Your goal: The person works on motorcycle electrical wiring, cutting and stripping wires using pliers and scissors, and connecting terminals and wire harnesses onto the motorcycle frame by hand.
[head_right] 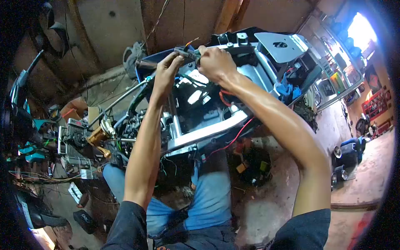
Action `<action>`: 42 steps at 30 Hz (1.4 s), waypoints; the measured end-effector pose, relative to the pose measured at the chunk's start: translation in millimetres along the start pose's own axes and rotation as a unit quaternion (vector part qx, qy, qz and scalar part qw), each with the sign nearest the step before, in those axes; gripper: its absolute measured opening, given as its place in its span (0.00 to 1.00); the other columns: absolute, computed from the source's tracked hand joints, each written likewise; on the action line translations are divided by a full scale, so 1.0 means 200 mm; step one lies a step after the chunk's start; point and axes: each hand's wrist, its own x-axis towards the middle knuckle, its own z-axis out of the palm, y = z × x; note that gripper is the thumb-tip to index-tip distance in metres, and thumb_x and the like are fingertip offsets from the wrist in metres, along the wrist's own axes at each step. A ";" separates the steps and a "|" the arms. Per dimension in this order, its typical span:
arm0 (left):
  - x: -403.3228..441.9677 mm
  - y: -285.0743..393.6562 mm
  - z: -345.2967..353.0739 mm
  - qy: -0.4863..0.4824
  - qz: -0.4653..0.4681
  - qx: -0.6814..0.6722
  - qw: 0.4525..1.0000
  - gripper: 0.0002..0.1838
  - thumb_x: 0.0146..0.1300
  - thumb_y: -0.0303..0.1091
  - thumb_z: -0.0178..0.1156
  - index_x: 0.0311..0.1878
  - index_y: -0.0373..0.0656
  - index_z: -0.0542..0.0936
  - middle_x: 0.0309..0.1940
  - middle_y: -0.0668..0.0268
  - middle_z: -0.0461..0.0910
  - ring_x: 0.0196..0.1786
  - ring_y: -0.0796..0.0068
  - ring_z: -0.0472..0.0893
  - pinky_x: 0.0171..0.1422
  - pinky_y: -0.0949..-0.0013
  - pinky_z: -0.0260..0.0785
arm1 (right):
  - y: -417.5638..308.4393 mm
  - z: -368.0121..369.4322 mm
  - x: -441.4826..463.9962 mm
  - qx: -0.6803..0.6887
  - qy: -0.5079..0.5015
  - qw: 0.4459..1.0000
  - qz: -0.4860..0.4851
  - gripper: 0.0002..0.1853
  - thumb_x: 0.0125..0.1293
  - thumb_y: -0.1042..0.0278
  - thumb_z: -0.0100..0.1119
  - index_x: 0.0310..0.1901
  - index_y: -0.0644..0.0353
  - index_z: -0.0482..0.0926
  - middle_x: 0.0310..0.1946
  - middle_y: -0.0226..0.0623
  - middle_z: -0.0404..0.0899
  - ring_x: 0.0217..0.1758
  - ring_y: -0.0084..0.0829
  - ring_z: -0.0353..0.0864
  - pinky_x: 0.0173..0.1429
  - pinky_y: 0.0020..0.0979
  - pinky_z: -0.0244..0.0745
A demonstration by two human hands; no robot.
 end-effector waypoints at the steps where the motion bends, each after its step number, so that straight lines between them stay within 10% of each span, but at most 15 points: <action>1: -0.01 0.00 0.01 0.021 0.014 -0.020 0.999 0.08 0.76 0.31 0.61 0.47 0.35 0.83 0.37 0.72 0.83 0.43 0.83 0.78 0.50 0.76 0.70 | -0.03 -0.04 -0.01 0.018 0.012 1.000 -0.003 0.09 0.62 0.69 0.58 0.41 0.65 0.77 0.37 0.61 0.86 0.43 0.62 0.88 0.48 0.55 0.84; 16: 0.00 0.03 -0.08 -0.051 -0.071 -0.116 0.989 0.09 0.75 0.35 0.58 0.48 0.40 0.82 0.39 0.73 0.80 0.40 0.83 0.74 0.49 0.76 0.65 | -0.05 -0.08 -0.01 -0.100 0.106 0.980 -0.135 0.34 0.57 0.74 0.71 0.69 0.55 0.77 0.58 0.38 0.76 0.64 0.41 0.71 0.68 0.45 0.66; 23: 0.02 0.03 -0.17 -0.105 -0.136 -0.223 0.960 0.11 0.73 0.34 0.61 0.50 0.38 0.84 0.46 0.69 0.85 0.49 0.80 0.80 0.60 0.73 0.70 | -0.01 0.02 0.02 -0.009 0.160 0.963 -0.215 0.30 0.57 0.81 0.65 0.64 0.60 0.78 0.58 0.42 0.78 0.62 0.46 0.75 0.72 0.48 0.67; 42: 0.03 0.06 -0.15 -0.106 -0.168 -0.132 0.971 0.09 0.72 0.38 0.61 0.44 0.44 0.84 0.33 0.76 0.75 0.35 0.84 0.68 0.42 0.76 0.58 | -0.01 0.02 0.03 0.051 -0.011 0.996 -0.067 0.09 0.62 0.68 0.62 0.41 0.63 0.80 0.33 0.57 0.86 0.41 0.60 0.87 0.48 0.53 0.83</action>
